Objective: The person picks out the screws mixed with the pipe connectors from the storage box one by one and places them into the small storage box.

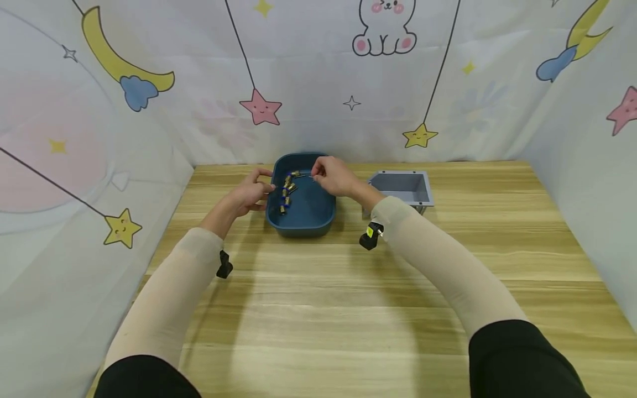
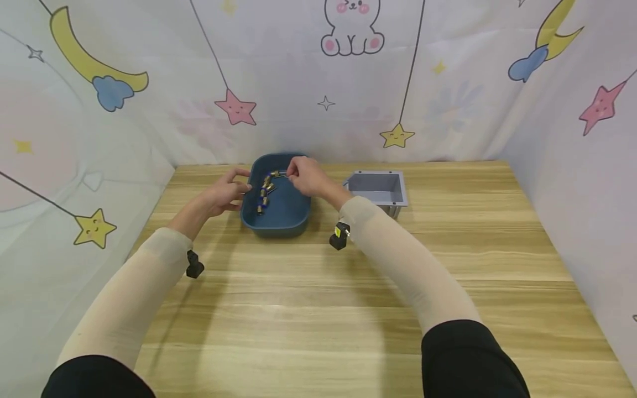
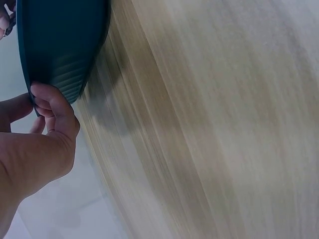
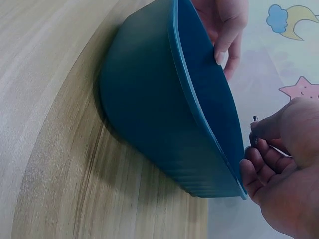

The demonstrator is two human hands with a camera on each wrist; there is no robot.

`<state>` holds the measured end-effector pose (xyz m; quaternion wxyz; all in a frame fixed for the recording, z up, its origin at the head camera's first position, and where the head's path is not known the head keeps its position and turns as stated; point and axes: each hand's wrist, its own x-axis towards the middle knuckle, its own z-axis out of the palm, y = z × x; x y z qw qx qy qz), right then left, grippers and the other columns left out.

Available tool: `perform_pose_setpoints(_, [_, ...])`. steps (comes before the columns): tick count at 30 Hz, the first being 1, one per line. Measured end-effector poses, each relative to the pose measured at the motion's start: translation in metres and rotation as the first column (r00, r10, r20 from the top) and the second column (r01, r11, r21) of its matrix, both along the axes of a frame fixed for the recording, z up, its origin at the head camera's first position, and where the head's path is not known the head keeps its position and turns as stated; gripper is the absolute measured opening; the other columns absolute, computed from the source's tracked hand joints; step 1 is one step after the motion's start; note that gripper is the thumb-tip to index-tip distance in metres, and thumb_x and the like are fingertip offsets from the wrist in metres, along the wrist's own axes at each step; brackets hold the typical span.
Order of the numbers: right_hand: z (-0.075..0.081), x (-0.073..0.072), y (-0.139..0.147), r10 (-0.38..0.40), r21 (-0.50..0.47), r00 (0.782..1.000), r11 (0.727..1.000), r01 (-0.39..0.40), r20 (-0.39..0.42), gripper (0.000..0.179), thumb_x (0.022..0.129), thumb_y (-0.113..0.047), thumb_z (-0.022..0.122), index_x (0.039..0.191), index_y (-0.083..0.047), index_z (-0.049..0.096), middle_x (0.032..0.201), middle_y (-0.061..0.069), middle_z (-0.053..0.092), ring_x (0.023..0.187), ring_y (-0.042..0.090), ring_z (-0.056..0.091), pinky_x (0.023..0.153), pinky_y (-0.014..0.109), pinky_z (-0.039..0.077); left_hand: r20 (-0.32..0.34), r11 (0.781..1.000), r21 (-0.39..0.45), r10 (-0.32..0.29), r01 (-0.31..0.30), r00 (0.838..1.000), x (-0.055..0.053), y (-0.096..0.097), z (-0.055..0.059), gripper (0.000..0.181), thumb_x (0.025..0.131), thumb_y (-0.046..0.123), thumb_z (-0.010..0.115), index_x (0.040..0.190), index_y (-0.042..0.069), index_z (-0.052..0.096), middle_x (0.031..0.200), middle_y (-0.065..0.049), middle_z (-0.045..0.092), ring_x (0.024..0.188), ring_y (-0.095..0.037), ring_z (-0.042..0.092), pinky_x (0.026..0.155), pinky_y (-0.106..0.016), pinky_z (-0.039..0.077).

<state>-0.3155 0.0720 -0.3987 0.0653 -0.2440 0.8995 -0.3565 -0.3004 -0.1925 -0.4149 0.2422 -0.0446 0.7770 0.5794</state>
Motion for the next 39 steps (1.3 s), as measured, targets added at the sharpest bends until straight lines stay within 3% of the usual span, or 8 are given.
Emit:
perform_pose_setpoints(14, [0.0,0.001,0.01,0.012,-0.005,1.0,1.0,-0.012,-0.001,0.008,0.101,-0.01,0.057,0.103,-0.004,0.061,0.097,0.008,0.062,0.086,0.021,0.057,0.076,0.034,0.048,-0.004,1.0,0.013,0.01,-0.01,1.0,-0.001,0.0,-0.001,0.047,0.106,0.017,0.046,0.149,0.024,0.028,0.14,-0.02,0.043,0.106,-0.033,0.055,0.067,-0.033,0.048])
perform_pose_setpoints(19, [-0.001,0.002,0.013,0.025,-0.002,1.0,1.0,-0.025,0.008,0.007,0.101,-0.01,0.056,0.102,-0.005,0.06,0.097,0.009,0.061,0.086,0.022,0.057,0.075,0.034,0.048,0.013,1.0,0.015,0.008,-0.008,1.0,-0.001,-0.001,0.0,0.048,0.106,0.018,0.045,0.15,0.025,0.027,0.143,-0.019,0.041,0.108,-0.033,0.055,0.071,-0.037,0.048])
perform_pose_setpoints(24, [-0.001,0.003,0.018,0.025,-0.009,1.0,1.0,-0.025,0.017,0.007,0.101,-0.01,0.056,0.103,-0.005,0.06,0.097,0.008,0.061,0.085,0.022,0.056,0.075,0.034,0.048,0.036,1.0,0.023,-0.002,0.002,0.999,0.003,0.0,0.006,0.051,0.107,0.016,0.044,0.153,0.022,0.024,0.146,-0.021,0.038,0.117,-0.038,0.051,0.08,-0.044,0.047])
perform_pose_setpoints(31, [0.002,0.006,0.026,0.043,-0.021,0.999,0.999,-0.043,0.005,0.008,0.101,-0.009,0.057,0.103,-0.003,0.061,0.096,0.01,0.061,0.085,0.023,0.056,0.076,0.034,0.048,0.041,1.0,0.014,-0.018,0.018,0.999,0.012,0.005,0.02,0.052,0.106,0.013,0.043,0.154,0.019,0.022,0.146,-0.023,0.038,0.114,-0.037,0.052,0.081,-0.044,0.047])
perform_pose_setpoints(39, [0.005,0.006,0.038,0.061,-0.044,0.998,0.997,-0.06,0.017,0.009,0.101,-0.008,0.056,0.104,0.0,0.06,0.095,0.011,0.06,0.084,0.023,0.056,0.076,0.034,0.046,0.043,1.0,0.016,-0.022,0.021,0.999,0.014,0.005,0.023,0.052,0.107,0.014,0.043,0.154,0.02,0.022,0.149,-0.021,0.036,0.124,-0.04,0.048,0.087,-0.049,0.045])
